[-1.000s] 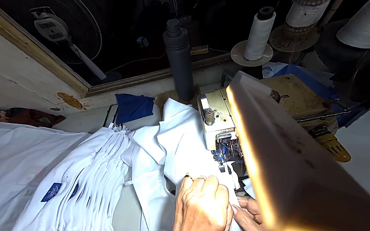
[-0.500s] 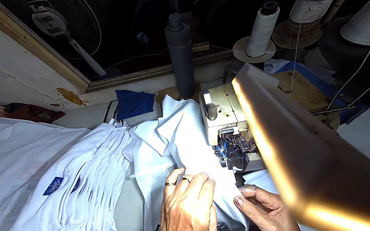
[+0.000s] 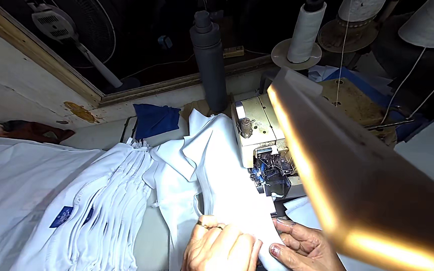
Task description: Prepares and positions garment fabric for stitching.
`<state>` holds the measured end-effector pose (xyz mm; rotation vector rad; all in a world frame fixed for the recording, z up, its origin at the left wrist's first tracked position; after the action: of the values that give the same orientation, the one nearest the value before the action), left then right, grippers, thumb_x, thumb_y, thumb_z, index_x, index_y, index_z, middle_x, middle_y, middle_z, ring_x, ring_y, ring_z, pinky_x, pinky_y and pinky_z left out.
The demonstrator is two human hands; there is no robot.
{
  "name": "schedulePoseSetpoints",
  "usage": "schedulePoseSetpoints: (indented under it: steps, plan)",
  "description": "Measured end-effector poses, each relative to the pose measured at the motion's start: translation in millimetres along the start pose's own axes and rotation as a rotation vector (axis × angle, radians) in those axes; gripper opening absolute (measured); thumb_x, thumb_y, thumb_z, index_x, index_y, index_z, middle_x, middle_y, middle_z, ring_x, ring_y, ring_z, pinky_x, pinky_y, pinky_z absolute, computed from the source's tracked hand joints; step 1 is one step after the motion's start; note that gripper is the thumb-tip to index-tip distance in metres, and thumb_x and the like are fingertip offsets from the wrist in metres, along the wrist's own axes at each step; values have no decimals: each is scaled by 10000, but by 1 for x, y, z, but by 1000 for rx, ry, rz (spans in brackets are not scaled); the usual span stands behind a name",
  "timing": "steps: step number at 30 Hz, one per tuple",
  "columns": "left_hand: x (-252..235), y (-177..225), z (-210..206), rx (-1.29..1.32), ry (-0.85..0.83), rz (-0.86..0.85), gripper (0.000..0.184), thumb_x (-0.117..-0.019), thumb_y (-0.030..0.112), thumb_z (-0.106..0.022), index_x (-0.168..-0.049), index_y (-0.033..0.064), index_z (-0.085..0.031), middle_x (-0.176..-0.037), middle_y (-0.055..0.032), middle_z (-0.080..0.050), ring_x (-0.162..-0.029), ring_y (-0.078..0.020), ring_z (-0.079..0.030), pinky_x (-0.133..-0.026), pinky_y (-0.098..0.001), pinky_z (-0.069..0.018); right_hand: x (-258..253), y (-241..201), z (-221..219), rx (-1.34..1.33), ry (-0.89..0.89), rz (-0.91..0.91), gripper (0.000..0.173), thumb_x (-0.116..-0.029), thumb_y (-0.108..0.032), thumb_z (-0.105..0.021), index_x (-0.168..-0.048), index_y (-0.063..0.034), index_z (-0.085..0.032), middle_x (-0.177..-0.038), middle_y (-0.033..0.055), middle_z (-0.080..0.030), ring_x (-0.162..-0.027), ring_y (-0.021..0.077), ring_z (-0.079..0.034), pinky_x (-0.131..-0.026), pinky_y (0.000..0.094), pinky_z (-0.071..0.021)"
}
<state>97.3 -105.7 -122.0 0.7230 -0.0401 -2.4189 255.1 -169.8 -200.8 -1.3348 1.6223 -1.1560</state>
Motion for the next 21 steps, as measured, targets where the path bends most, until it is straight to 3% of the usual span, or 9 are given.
schedulePoseSetpoints:
  steps: [7,11,16,17,19,21]
  plan:
    - [-14,10,-22,-8,-66,-40,132,-898,169,-668,-800,115,-739,-708,-34,-671,-659,-189,-612,-779,-356,-455,-3,-1,-1,3,33,28,350,-817,156,-665,-1151,58,-704,-937,-16,-792,-805,28,-739,-775,231,-622]
    - [-25,-1,-35,-75,43,-79,155,-898,196,-616,-817,143,-737,-705,-4,-646,-651,-174,-592,-728,-346,-445,-8,1,-9,11,47,28,227,-836,125,-672,-998,-21,-735,-829,-49,-770,-738,-7,-709,-705,194,-597]
    - [-26,-5,-40,-85,106,-86,161,-912,162,-619,-846,133,-764,-694,-10,-647,-644,-178,-591,-729,-347,-454,-8,0,-16,130,83,61,134,-859,90,-657,-905,-21,-717,-718,-92,-709,-636,-68,-623,-619,140,-531]
    - [-26,-4,-40,-98,111,-91,164,-913,158,-614,-847,133,-762,-697,-8,-646,-652,-177,-593,-747,-349,-455,-8,0,-17,225,82,117,86,-867,74,-648,-855,2,-693,-659,-82,-651,-591,-75,-563,-578,124,-481]
    - [-25,-2,-41,-122,95,-88,196,-945,167,-594,-894,128,-780,-737,-13,-663,-686,-183,-596,-802,-373,-446,-7,-2,-23,517,65,280,127,-881,28,-610,-757,55,-625,-567,21,-530,-511,1,-461,-511,151,-389]
    - [-25,-5,-40,-116,58,-85,244,-969,187,-551,-966,139,-790,-813,-17,-693,-743,-194,-623,-890,-437,-437,-7,-7,-31,791,14,406,133,-879,-3,-597,-781,63,-658,-583,118,-600,-508,120,-564,-515,224,-469]
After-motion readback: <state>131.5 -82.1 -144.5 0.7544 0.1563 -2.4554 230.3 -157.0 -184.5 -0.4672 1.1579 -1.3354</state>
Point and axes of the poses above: each hand's wrist, its own x-axis away from the middle knuckle, its own z-axis out of the back of the hand, y = z × x, the point moved 4 cm from there along -x, towards the middle knuckle
